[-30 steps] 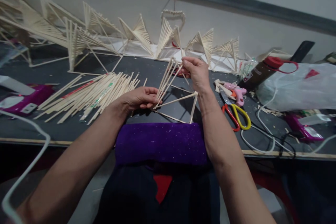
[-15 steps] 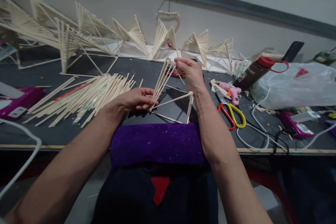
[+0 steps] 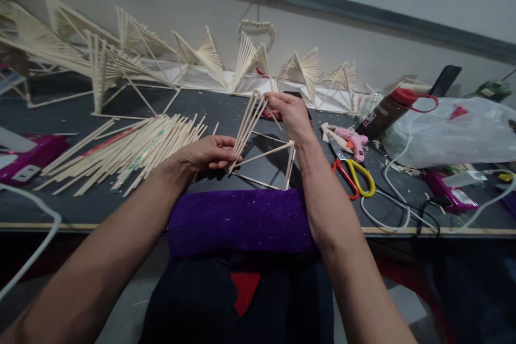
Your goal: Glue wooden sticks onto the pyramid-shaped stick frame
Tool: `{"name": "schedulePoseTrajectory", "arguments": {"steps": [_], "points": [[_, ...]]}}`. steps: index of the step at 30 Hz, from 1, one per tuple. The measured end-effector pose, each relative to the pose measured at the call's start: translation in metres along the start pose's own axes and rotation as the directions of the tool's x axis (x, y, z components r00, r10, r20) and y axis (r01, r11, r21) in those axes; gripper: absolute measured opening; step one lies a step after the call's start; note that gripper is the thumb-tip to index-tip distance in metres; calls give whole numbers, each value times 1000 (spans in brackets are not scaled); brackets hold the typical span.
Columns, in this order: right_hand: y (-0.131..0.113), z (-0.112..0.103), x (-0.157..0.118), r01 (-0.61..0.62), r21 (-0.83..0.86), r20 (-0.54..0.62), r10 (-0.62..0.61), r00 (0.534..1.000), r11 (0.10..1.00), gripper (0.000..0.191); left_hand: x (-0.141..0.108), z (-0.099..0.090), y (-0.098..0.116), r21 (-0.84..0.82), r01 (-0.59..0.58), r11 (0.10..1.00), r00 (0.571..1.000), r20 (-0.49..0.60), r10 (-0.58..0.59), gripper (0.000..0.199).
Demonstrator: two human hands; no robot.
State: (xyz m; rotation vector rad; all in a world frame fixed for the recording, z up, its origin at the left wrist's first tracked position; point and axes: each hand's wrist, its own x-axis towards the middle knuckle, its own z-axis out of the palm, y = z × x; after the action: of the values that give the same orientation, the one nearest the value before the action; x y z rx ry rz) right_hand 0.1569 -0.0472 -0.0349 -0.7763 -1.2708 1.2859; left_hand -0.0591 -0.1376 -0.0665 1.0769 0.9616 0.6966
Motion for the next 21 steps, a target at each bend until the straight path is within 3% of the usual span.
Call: {"name": "schedulePoseTrajectory", "arguments": {"steps": [7,21], "points": [[-1,1,-3,-4,-2,87,5,996,1000,37,2,-1,-4,-15,-16,1000,999,36,17,16],[-1,-1,-5,80,-104,88,-71,994,991,34,2,-2,-4,-12,-28,1000,998,53,28,14]]}}
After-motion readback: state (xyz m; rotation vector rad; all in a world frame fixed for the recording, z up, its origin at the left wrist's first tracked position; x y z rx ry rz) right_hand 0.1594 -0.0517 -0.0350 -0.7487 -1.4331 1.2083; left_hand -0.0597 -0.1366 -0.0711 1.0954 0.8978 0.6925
